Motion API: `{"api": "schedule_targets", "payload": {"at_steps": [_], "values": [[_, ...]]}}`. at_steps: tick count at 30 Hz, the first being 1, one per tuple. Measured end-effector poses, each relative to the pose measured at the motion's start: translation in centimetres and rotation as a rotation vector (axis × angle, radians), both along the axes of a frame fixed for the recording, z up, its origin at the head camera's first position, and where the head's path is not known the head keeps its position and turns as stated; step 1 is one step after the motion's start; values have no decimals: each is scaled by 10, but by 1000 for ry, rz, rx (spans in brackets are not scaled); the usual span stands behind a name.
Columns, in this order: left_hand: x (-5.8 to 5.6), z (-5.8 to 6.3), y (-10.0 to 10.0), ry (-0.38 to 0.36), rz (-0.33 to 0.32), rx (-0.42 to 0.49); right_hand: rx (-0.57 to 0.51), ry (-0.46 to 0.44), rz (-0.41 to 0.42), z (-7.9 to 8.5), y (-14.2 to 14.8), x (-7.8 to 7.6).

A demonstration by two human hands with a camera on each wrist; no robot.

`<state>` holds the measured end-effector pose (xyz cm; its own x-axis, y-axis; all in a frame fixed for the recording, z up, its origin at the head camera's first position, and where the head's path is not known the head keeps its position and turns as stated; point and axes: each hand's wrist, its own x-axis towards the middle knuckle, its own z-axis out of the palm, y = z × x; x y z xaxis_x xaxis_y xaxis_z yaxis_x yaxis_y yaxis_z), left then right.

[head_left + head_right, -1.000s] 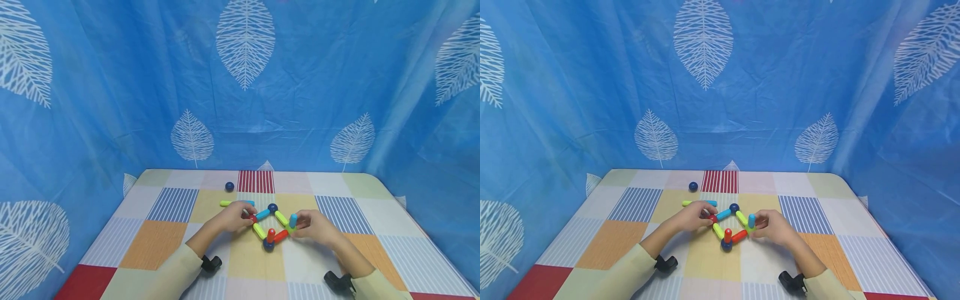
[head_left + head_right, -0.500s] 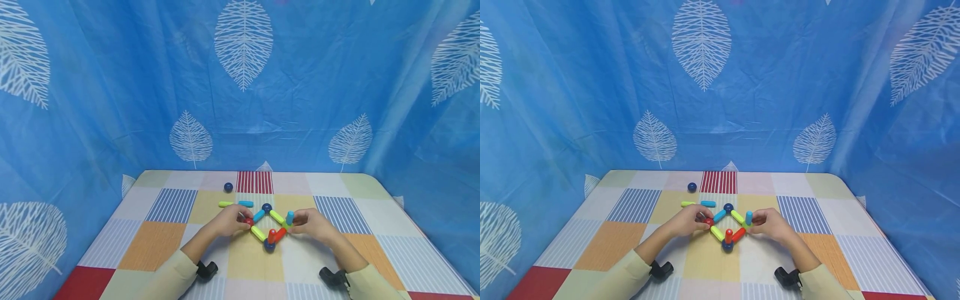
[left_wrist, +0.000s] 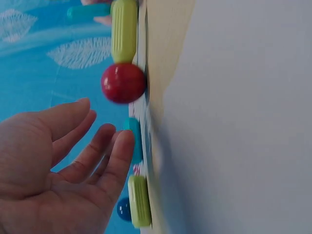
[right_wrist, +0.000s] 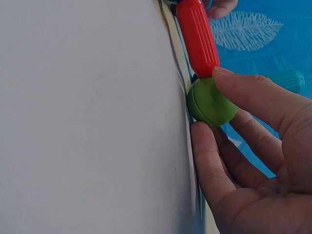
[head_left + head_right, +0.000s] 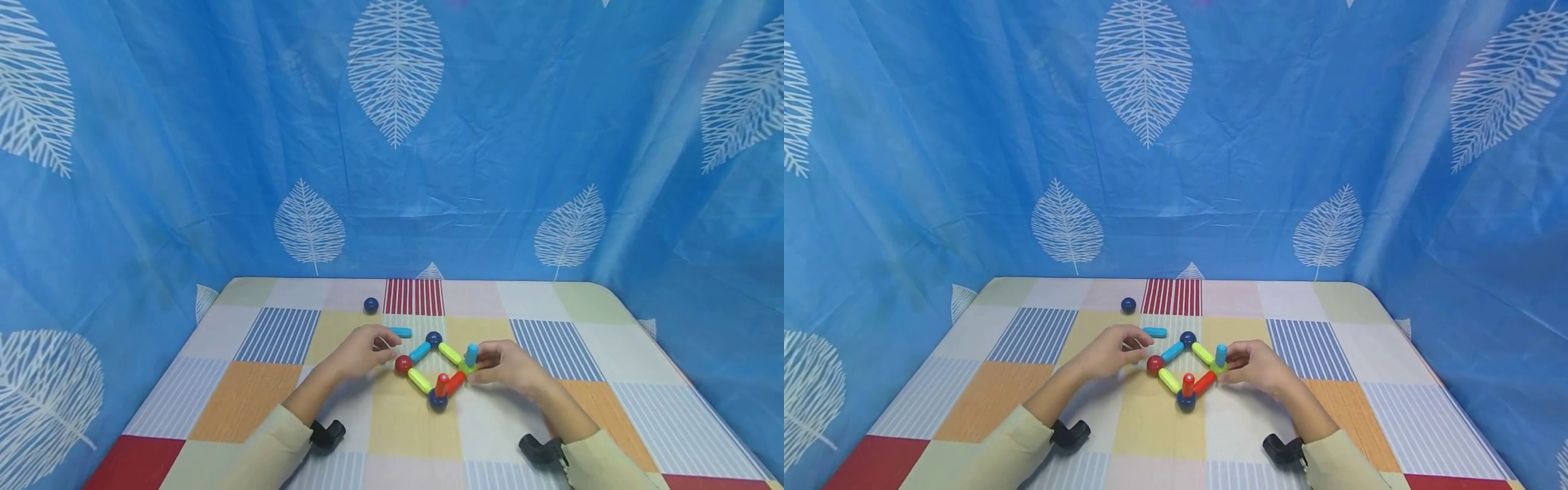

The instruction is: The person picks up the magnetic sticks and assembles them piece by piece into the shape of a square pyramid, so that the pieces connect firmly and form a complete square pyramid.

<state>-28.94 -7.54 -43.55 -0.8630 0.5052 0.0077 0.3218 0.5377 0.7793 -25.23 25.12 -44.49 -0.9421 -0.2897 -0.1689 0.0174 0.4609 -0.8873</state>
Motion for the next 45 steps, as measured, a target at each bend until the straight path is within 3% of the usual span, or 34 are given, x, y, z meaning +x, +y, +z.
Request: {"api": "schedule_targets", "payload": {"at_steps": [9, 15, 19, 25, 34, 45], "values": [[-16, 0, -18, 31, 114, 58, -28, -14, 27, -1, 1, -2], [-27, -4, -27, 101, 153, 20, -28, -22, 15, 1, 0, -2], [-32, -6, -31, 106, 176, -7, -33, -29, 13, 2, 0, -2], [-38, -5, -30, 107, 160, -37, -36, -32, 14, 3, 1, -3], [-46, -5, -24, 65, 147, -176, -63, -29, 38, 2, 1, -2], [-51, -8, -21, 9, 145, -216, -51, -43, 21, 0, 1, -2]]}}
